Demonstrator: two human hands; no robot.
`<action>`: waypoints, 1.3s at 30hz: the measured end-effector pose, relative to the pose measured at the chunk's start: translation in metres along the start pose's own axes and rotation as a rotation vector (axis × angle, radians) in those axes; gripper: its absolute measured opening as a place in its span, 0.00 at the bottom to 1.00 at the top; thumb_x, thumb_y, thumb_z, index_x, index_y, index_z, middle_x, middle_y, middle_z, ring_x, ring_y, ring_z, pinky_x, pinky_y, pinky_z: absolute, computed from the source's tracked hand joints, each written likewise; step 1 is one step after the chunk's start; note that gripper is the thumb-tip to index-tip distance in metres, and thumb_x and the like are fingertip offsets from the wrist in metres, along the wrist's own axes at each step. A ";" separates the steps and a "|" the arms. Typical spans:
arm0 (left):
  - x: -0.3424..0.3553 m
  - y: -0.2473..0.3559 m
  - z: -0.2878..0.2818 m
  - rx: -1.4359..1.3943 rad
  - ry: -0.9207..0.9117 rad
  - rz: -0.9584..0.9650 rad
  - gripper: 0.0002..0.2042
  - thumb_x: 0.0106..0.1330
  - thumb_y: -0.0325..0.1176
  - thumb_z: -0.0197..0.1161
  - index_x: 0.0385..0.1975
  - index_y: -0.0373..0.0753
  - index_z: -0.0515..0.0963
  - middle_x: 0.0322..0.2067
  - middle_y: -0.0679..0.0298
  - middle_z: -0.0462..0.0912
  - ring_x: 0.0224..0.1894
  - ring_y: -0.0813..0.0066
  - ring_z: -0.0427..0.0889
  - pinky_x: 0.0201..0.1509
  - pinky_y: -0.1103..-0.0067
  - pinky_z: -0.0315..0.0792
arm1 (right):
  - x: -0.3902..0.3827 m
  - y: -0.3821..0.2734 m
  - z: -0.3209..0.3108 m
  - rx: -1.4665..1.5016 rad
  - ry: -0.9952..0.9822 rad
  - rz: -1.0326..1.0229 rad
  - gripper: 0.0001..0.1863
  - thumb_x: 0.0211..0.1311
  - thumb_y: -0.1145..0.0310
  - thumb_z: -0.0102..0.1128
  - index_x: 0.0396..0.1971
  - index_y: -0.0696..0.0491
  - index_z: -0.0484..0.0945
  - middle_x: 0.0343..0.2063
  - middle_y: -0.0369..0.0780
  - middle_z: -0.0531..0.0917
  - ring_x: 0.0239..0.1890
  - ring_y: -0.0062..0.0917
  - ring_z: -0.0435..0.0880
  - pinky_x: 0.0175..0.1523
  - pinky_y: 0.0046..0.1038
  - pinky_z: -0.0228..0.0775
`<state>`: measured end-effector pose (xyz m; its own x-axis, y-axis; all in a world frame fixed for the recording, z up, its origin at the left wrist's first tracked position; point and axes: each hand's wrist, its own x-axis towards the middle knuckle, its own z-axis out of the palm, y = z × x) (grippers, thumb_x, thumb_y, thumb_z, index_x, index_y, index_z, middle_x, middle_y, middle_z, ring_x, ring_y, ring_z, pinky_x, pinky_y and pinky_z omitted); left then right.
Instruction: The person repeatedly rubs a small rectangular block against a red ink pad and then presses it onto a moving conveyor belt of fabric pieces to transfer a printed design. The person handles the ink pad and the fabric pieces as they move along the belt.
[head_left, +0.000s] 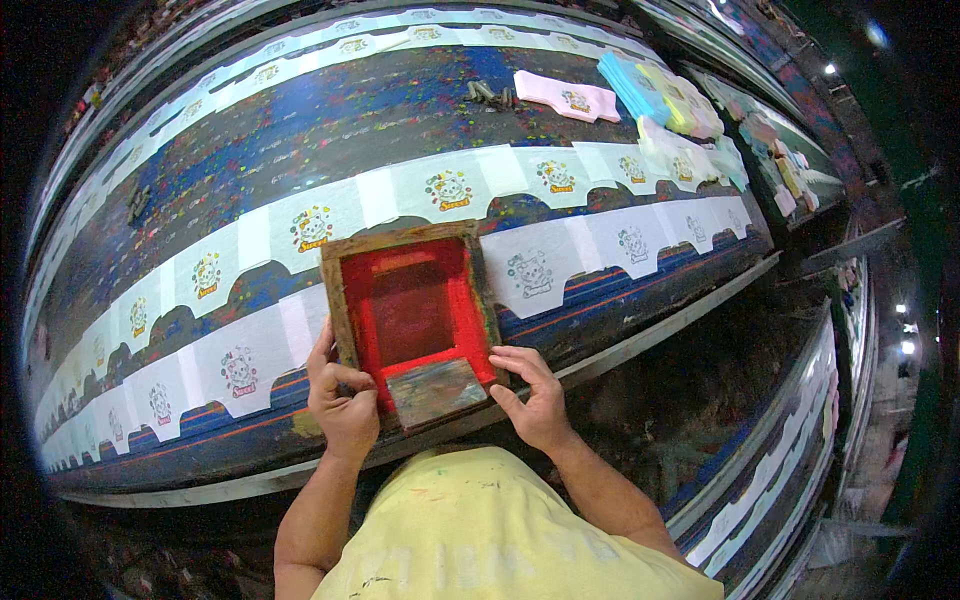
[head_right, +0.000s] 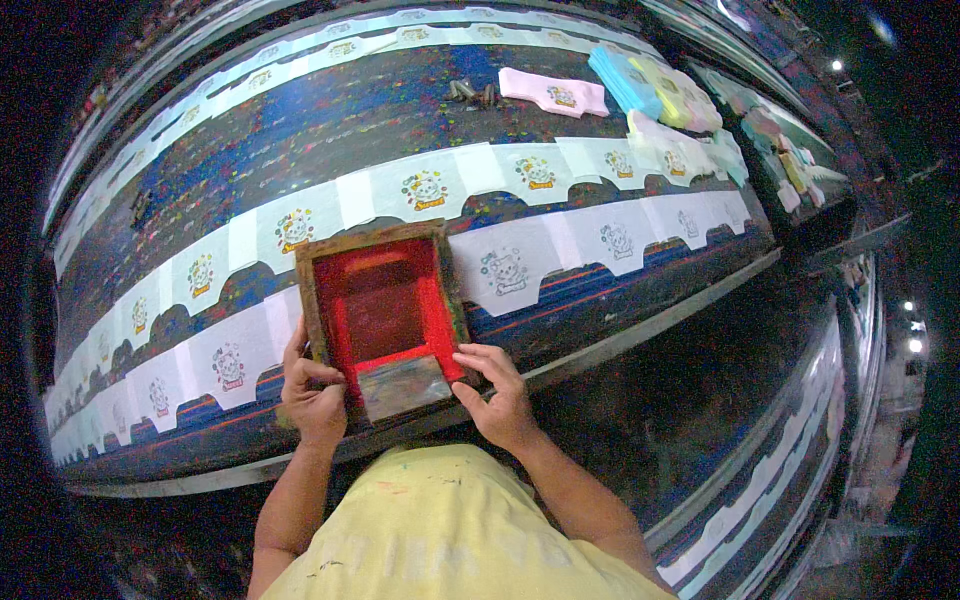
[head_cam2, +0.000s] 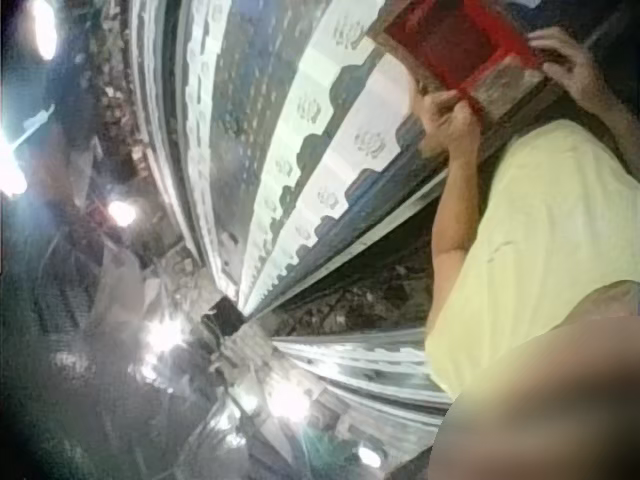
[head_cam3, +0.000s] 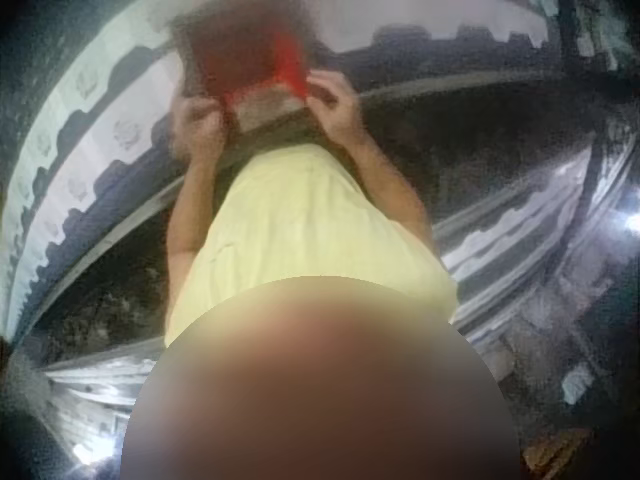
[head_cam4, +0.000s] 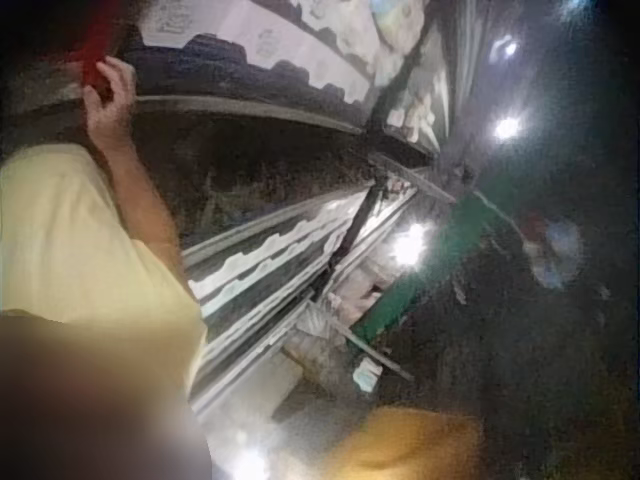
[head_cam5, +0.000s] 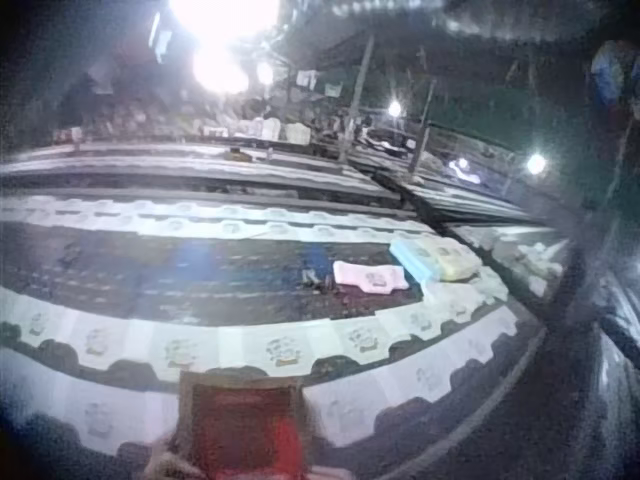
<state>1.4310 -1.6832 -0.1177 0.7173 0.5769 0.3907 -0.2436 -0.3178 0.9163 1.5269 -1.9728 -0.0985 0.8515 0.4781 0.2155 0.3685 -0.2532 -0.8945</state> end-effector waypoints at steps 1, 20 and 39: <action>0.000 0.001 0.016 -0.007 0.000 -0.001 0.10 0.57 0.12 0.63 0.27 0.38 0.79 0.84 0.35 0.69 0.86 0.42 0.71 0.87 0.56 0.63 | 0.000 0.009 -0.013 -0.028 0.011 -0.021 0.25 0.67 0.71 0.81 0.63 0.53 0.89 0.67 0.47 0.88 0.73 0.48 0.83 0.80 0.48 0.72; -0.017 -0.003 0.213 -0.028 0.059 -0.275 0.10 0.54 0.14 0.70 0.26 0.40 0.80 0.83 0.37 0.72 0.87 0.48 0.71 0.88 0.61 0.62 | 0.029 0.093 -0.197 -0.182 -0.053 -0.163 0.21 0.66 0.69 0.80 0.58 0.53 0.89 0.64 0.47 0.88 0.74 0.51 0.82 0.80 0.52 0.71; -0.018 -0.005 0.211 -0.013 0.042 -0.254 0.09 0.55 0.13 0.69 0.26 0.37 0.81 0.85 0.39 0.70 0.85 0.53 0.73 0.79 0.69 0.72 | 0.084 0.050 -0.166 -0.520 -0.448 -0.555 0.22 0.67 0.66 0.66 0.59 0.55 0.89 0.56 0.45 0.88 0.61 0.43 0.87 0.67 0.47 0.82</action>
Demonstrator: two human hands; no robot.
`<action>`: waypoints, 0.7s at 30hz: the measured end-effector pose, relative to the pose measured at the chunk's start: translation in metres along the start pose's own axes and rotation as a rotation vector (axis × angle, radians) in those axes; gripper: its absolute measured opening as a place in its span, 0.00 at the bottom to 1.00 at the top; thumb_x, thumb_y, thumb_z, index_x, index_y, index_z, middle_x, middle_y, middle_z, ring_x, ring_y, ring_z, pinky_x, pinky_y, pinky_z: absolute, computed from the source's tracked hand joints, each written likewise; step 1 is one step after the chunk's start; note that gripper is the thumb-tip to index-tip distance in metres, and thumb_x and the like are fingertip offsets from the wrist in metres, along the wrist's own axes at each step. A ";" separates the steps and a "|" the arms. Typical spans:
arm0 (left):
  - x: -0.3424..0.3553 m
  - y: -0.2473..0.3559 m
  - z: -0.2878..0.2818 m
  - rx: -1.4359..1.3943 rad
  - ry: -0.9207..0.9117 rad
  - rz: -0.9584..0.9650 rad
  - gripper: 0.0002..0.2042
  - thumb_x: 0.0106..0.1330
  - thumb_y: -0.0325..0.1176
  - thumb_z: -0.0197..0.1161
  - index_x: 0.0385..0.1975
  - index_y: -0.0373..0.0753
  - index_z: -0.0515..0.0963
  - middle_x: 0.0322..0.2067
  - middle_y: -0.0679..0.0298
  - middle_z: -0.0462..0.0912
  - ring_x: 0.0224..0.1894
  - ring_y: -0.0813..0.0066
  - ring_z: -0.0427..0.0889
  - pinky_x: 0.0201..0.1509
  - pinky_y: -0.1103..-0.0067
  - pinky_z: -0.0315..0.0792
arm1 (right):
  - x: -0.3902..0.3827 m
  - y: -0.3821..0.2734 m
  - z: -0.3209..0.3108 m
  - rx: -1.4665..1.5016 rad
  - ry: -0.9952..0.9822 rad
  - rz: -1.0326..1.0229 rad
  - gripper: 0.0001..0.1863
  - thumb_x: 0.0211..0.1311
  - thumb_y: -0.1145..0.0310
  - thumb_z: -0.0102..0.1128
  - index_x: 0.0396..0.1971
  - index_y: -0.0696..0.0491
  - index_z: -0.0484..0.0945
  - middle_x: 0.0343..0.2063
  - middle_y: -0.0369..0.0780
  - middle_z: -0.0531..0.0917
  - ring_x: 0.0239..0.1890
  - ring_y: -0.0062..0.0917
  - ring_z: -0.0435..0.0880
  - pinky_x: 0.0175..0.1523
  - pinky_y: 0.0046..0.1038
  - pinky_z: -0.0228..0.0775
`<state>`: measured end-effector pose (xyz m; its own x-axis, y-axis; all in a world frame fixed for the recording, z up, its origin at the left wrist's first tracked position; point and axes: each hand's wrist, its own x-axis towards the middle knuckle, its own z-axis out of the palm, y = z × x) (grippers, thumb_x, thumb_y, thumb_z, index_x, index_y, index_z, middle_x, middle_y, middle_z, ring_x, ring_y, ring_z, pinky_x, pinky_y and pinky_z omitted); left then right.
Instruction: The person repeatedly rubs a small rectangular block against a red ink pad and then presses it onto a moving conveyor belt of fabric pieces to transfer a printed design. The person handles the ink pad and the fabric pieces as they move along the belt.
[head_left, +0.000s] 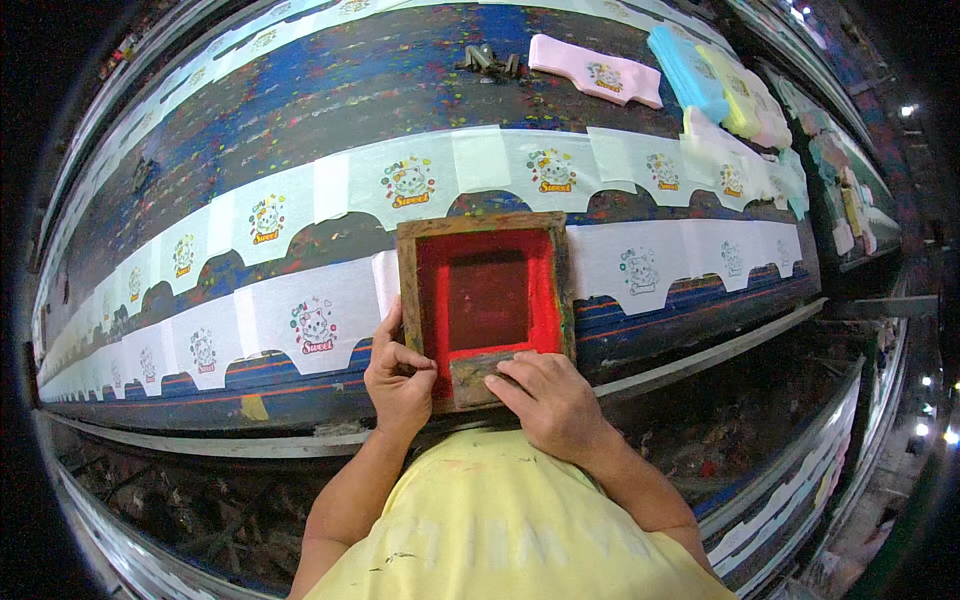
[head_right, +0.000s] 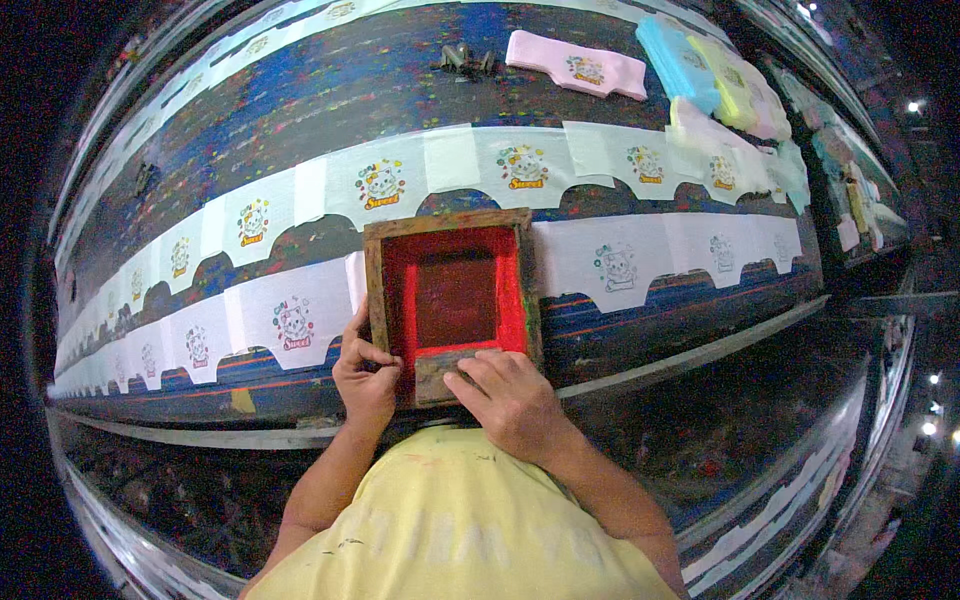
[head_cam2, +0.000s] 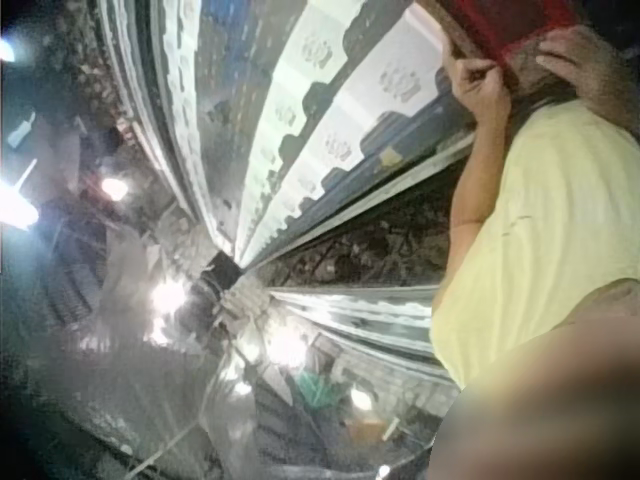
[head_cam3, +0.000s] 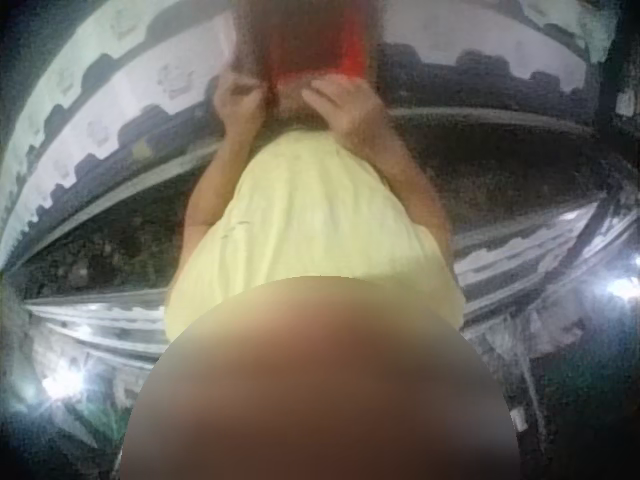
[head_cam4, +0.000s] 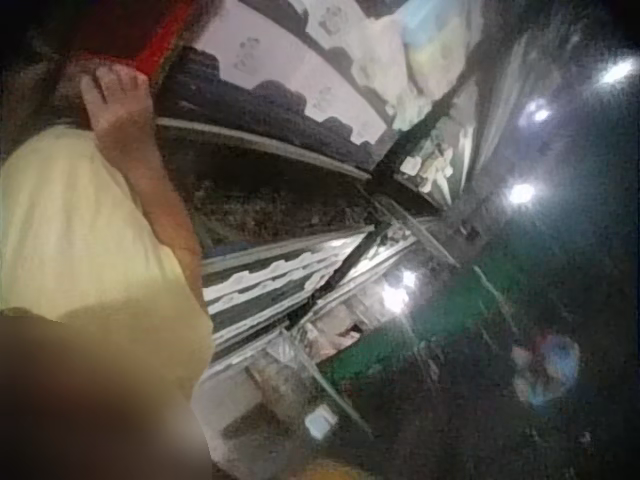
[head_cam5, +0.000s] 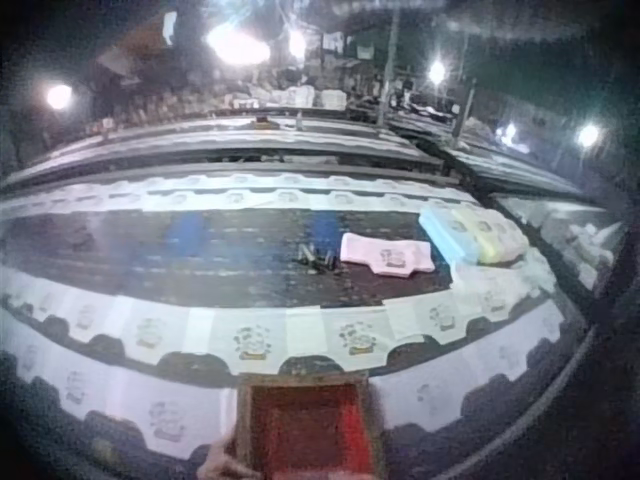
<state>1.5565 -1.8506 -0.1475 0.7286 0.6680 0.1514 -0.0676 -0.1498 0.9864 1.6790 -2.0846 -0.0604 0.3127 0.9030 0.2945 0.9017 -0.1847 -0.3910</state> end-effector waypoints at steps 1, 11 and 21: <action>0.000 0.000 0.001 -0.025 -0.001 -0.022 0.09 0.55 0.13 0.69 0.26 0.37 0.81 0.85 0.39 0.70 0.86 0.52 0.73 0.80 0.68 0.71 | 0.005 -0.001 0.001 -0.023 -0.028 -0.001 0.22 0.67 0.66 0.66 0.59 0.55 0.89 0.54 0.44 0.88 0.59 0.43 0.87 0.65 0.46 0.82; -0.001 -0.001 0.003 -0.008 0.006 -0.026 0.07 0.55 0.14 0.67 0.25 0.37 0.83 0.83 0.39 0.72 0.87 0.46 0.70 0.88 0.62 0.60 | 0.074 0.052 -0.033 0.189 -0.268 0.001 0.13 0.64 0.77 0.64 0.48 0.56 0.89 0.45 0.48 0.88 0.52 0.49 0.87 0.62 0.49 0.80; -0.001 -0.007 0.001 0.076 -0.013 0.039 0.06 0.56 0.16 0.67 0.25 0.37 0.81 0.83 0.37 0.70 0.86 0.47 0.71 0.87 0.61 0.61 | 0.136 0.105 -0.009 0.111 0.026 0.102 0.19 0.66 0.81 0.63 0.55 0.54 0.91 0.45 0.48 0.89 0.54 0.48 0.88 0.65 0.49 0.80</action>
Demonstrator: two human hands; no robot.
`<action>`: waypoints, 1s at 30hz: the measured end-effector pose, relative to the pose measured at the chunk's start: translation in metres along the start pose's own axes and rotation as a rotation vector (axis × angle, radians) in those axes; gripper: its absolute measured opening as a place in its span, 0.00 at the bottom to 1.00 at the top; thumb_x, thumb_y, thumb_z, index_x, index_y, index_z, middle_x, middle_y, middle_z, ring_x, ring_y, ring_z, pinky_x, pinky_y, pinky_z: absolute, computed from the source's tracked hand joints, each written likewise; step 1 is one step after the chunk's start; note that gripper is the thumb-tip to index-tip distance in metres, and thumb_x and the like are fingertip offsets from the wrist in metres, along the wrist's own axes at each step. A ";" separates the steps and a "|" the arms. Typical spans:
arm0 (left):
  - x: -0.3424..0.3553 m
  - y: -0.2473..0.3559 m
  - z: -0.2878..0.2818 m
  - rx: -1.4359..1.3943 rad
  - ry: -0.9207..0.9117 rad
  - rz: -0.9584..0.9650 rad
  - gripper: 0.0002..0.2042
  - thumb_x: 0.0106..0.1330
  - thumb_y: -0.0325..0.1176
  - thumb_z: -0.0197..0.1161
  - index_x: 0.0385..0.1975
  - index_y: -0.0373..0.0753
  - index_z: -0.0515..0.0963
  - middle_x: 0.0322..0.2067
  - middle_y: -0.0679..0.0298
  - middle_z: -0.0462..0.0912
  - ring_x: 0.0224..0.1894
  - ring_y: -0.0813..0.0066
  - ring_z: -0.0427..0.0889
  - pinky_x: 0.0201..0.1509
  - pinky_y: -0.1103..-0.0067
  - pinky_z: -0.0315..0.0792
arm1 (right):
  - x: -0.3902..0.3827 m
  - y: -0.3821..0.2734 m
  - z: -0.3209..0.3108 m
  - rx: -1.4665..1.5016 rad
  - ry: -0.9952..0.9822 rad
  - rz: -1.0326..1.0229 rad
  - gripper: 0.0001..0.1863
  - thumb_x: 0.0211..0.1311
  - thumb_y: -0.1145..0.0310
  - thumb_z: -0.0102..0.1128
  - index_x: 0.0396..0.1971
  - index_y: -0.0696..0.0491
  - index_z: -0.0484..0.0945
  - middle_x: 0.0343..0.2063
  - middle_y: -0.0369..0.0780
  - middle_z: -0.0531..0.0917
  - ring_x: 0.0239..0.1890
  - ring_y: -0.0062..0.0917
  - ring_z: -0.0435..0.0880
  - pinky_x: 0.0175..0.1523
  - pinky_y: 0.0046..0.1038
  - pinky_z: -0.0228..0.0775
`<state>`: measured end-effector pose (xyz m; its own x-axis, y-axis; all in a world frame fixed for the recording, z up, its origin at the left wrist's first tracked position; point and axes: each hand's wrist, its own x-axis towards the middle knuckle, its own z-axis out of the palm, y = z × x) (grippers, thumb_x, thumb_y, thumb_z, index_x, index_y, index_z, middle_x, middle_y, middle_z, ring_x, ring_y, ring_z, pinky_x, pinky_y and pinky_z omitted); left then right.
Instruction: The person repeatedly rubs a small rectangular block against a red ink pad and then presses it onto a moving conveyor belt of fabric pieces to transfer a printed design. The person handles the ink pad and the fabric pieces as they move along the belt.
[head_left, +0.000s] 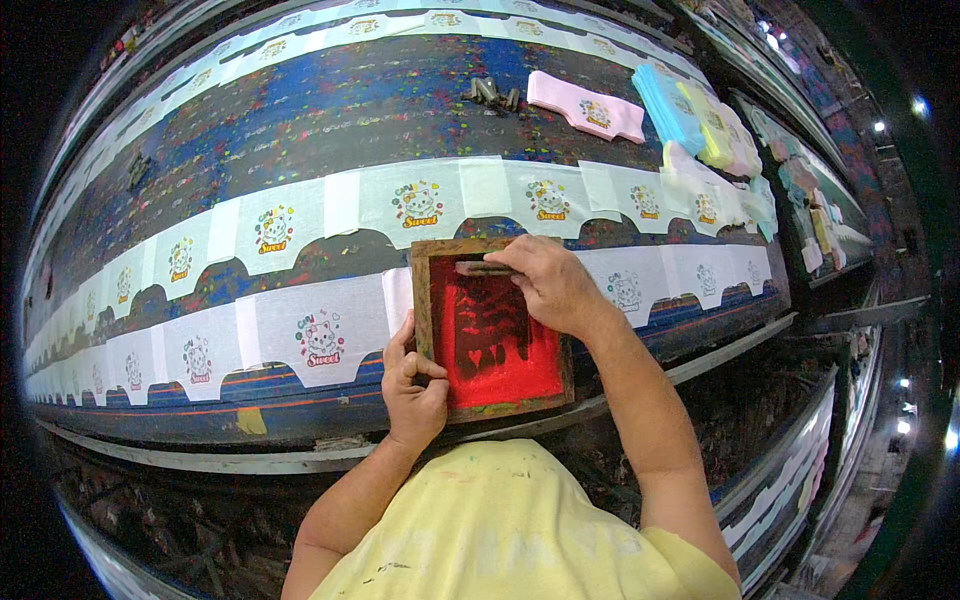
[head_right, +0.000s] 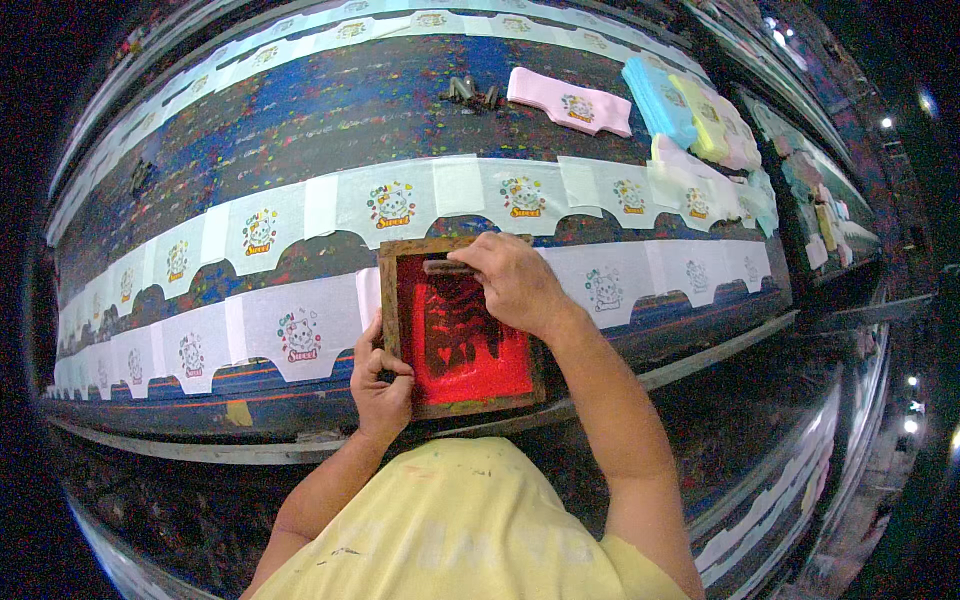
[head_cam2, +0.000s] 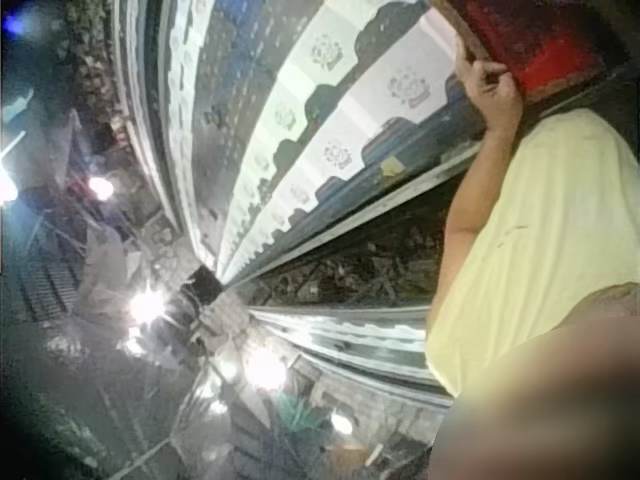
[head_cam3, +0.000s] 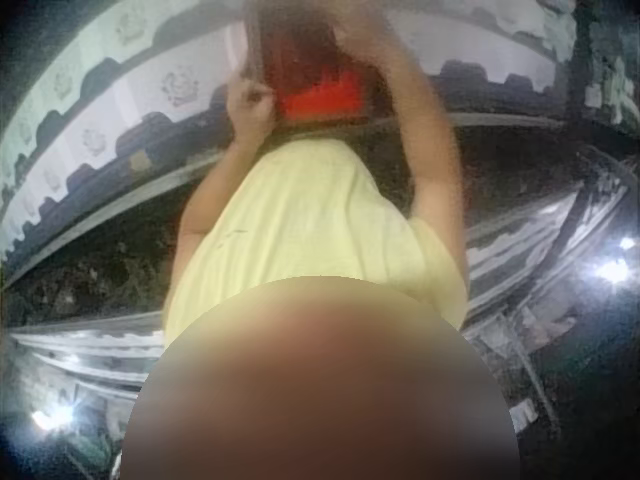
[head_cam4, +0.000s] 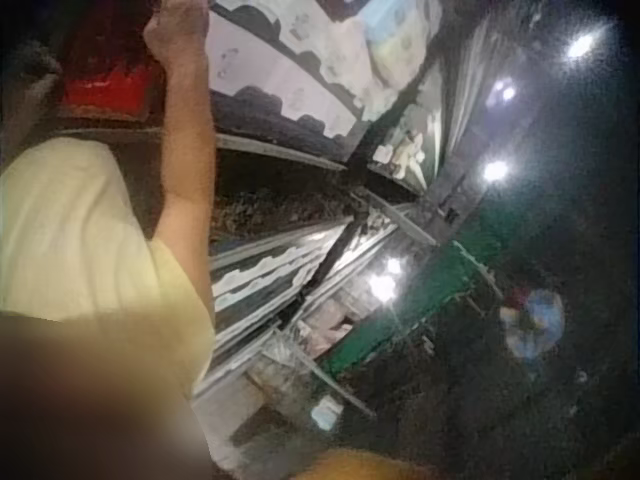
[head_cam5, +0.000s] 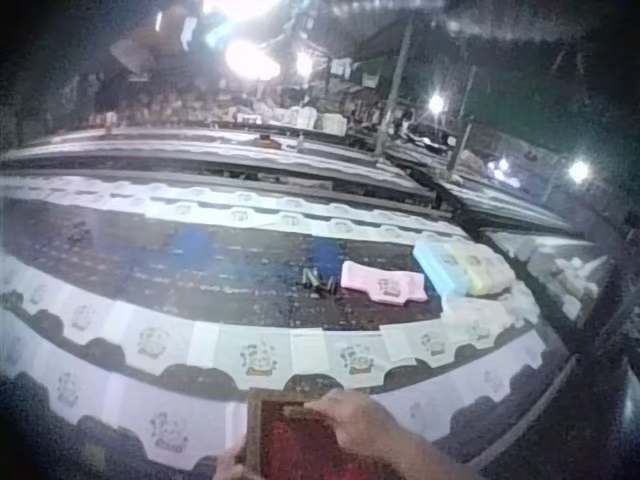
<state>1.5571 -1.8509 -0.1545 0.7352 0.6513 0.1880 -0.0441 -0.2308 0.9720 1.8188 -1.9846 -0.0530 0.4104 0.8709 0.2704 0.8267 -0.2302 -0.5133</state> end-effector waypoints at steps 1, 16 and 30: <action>0.000 0.000 0.000 -0.012 0.004 0.001 0.06 0.56 0.15 0.67 0.25 0.36 0.81 0.83 0.37 0.71 0.86 0.46 0.71 0.87 0.60 0.61 | -0.004 -0.002 0.002 -0.036 -0.003 -0.007 0.20 0.66 0.80 0.64 0.55 0.53 0.91 0.45 0.47 0.89 0.54 0.48 0.88 0.65 0.49 0.80; 0.000 0.003 0.002 -0.060 0.013 0.003 0.07 0.54 0.14 0.65 0.25 0.36 0.80 0.82 0.37 0.73 0.83 0.47 0.74 0.85 0.61 0.64 | -0.142 -0.103 0.032 -0.111 -0.059 0.012 0.21 0.70 0.69 0.63 0.60 0.49 0.91 0.54 0.43 0.87 0.59 0.44 0.85 0.65 0.49 0.79; 0.000 0.039 0.052 -0.077 0.015 0.190 0.10 0.53 0.12 0.64 0.24 0.39 0.79 0.83 0.36 0.71 0.87 0.44 0.69 0.89 0.54 0.62 | -0.237 -0.036 0.000 0.300 0.387 0.406 0.25 0.74 0.64 0.79 0.66 0.56 0.87 0.68 0.49 0.85 0.73 0.48 0.83 0.78 0.47 0.74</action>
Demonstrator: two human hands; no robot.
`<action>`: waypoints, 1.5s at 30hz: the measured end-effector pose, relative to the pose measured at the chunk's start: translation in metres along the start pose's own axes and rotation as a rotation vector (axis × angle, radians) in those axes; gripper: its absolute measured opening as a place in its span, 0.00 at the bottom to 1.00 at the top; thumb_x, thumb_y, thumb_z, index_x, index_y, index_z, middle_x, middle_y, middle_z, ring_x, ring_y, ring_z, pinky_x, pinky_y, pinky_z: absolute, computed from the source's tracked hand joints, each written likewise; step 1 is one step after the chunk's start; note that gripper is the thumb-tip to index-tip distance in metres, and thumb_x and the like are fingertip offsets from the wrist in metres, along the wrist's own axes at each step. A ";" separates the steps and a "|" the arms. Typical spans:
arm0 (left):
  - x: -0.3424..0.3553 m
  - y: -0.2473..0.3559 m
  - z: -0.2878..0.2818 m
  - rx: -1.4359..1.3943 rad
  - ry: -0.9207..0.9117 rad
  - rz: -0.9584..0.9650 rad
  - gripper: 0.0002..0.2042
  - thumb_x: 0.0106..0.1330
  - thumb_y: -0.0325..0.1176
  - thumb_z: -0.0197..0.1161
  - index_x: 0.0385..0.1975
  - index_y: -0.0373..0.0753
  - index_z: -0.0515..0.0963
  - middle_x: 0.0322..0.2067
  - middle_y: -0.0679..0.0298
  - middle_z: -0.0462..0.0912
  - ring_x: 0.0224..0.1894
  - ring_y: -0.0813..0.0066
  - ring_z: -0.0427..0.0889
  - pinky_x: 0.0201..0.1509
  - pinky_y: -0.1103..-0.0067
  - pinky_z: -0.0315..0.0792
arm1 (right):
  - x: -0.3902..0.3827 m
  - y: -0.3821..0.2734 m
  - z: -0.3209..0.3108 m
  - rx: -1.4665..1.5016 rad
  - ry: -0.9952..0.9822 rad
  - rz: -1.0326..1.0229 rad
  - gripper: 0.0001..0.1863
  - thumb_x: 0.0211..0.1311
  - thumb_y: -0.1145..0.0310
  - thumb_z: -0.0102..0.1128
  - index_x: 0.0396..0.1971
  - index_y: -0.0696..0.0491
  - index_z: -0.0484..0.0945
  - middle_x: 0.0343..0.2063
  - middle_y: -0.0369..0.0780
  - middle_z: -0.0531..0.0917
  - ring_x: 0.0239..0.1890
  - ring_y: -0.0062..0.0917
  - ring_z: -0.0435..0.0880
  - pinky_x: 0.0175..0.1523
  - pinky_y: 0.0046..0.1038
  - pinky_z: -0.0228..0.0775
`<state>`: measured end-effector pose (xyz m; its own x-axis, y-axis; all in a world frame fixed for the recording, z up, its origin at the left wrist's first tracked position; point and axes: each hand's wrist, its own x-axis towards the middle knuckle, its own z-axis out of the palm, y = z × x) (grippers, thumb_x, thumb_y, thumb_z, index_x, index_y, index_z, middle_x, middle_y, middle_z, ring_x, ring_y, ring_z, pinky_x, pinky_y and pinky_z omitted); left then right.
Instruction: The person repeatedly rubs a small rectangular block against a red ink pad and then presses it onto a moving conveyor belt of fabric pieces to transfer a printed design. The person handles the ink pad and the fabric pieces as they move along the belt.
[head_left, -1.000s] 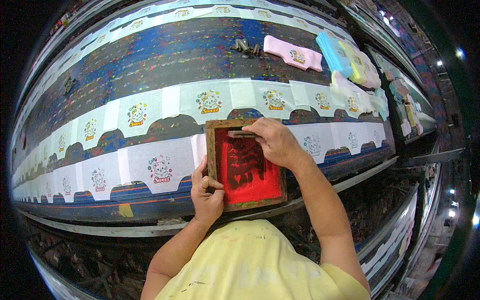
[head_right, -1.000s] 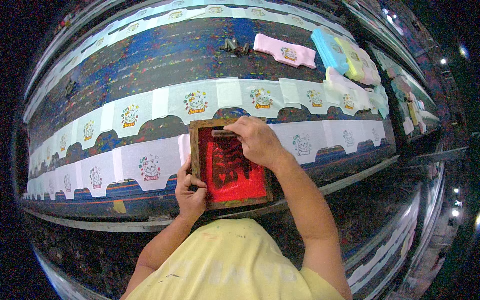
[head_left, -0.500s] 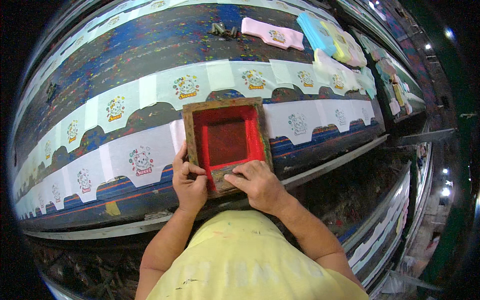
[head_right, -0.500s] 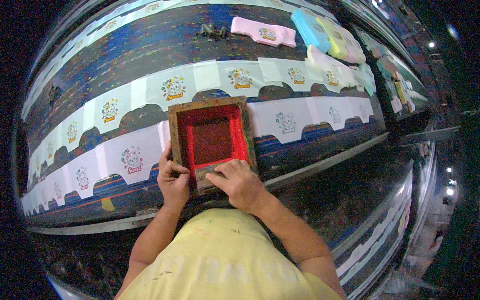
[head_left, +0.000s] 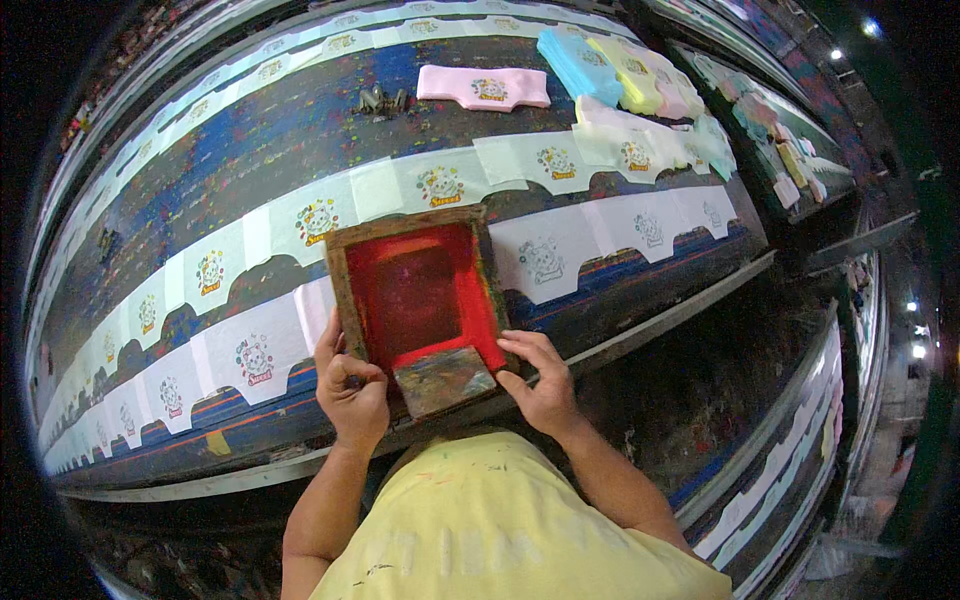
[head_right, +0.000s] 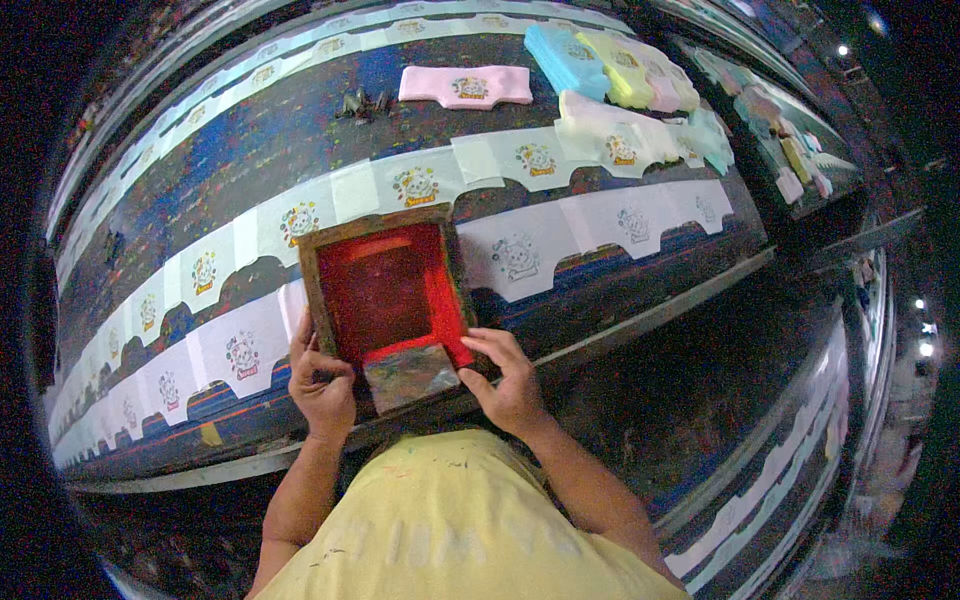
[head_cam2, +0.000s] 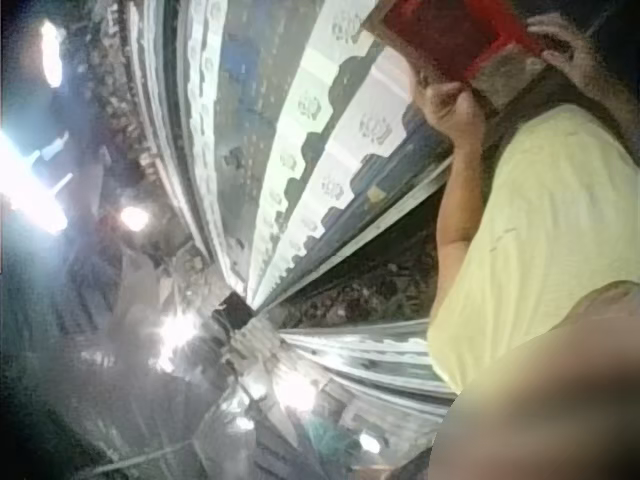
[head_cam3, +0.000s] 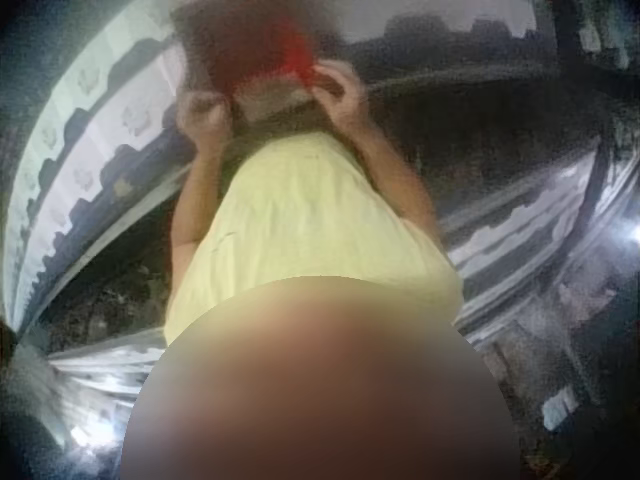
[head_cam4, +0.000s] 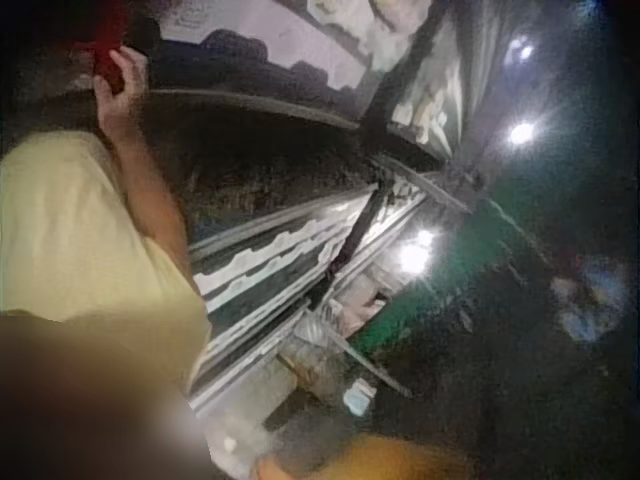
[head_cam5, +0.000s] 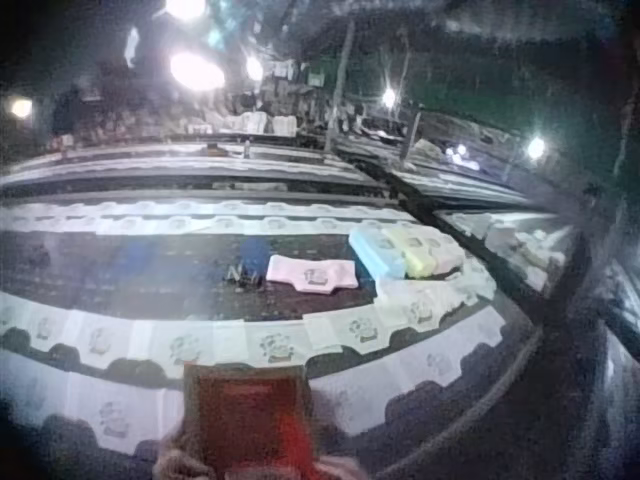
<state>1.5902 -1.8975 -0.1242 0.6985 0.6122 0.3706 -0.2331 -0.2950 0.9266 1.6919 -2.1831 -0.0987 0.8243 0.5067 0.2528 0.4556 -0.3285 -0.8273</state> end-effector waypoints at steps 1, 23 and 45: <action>0.001 0.001 0.015 0.027 -0.018 0.037 0.10 0.53 0.12 0.63 0.24 0.39 0.79 0.83 0.36 0.71 0.87 0.43 0.70 0.89 0.55 0.61 | -0.002 0.012 -0.013 0.068 0.016 0.020 0.25 0.75 0.64 0.78 0.67 0.56 0.87 0.68 0.49 0.86 0.73 0.47 0.83 0.79 0.46 0.74; -0.021 -0.015 0.209 -0.025 0.023 -0.235 0.11 0.52 0.14 0.69 0.25 0.41 0.79 0.83 0.38 0.73 0.86 0.51 0.72 0.85 0.62 0.64 | 0.008 0.124 -0.179 -0.001 -0.002 -0.097 0.21 0.71 0.65 0.78 0.60 0.54 0.88 0.65 0.48 0.88 0.75 0.52 0.81 0.81 0.54 0.70; -0.025 -0.012 0.214 0.004 0.026 -0.289 0.10 0.50 0.17 0.73 0.24 0.40 0.80 0.84 0.37 0.71 0.84 0.56 0.74 0.82 0.67 0.67 | 0.059 0.091 -0.164 -0.262 -0.265 -0.479 0.21 0.64 0.73 0.70 0.58 0.50 0.89 0.59 0.42 0.88 0.63 0.44 0.88 0.67 0.50 0.83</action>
<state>1.7202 -2.0669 -0.1580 0.7182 0.6896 0.0929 -0.0245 -0.1083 0.9938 1.8368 -2.3134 -0.0767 0.4106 0.8169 0.4050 0.8508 -0.1834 -0.4925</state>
